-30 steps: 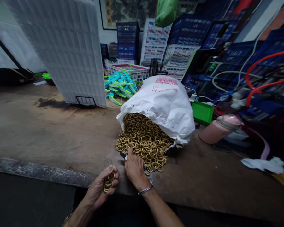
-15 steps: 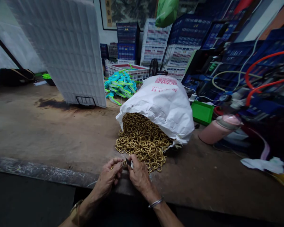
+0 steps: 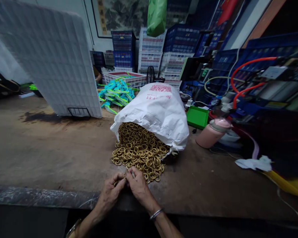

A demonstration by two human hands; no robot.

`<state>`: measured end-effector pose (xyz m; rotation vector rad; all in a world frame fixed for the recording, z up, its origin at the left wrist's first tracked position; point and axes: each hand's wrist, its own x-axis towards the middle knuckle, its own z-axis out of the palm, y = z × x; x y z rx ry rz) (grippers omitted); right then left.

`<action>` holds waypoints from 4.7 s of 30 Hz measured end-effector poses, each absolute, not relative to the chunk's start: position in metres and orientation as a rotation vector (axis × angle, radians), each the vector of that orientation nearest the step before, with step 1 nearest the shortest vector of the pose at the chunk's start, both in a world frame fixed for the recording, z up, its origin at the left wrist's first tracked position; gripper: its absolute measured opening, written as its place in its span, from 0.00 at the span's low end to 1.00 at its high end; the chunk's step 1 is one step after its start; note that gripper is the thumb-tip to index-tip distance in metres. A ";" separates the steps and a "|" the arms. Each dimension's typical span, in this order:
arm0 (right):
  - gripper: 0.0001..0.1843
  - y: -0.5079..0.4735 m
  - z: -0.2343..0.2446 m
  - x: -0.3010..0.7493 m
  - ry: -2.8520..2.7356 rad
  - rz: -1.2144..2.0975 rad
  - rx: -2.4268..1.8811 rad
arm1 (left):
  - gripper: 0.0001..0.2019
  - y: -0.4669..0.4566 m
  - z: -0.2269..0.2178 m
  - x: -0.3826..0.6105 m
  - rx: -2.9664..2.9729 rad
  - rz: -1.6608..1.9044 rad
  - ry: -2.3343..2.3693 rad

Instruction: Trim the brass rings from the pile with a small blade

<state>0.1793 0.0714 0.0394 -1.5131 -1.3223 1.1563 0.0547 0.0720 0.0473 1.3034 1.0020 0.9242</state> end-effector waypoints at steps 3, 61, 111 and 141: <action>0.14 0.069 0.038 0.181 -1.295 1.140 -1.487 | 0.14 0.070 0.049 0.054 1.128 0.757 1.021; 0.14 0.063 0.030 0.171 -2.013 0.390 -1.895 | 0.11 0.051 0.050 0.014 0.300 0.898 0.682; 0.14 0.037 0.038 0.175 -1.953 0.691 -1.600 | 0.16 0.044 0.066 0.041 0.867 0.822 1.021; 0.13 0.116 0.063 0.176 -2.064 0.033 -2.198 | 0.11 0.045 0.055 0.019 0.594 0.877 0.742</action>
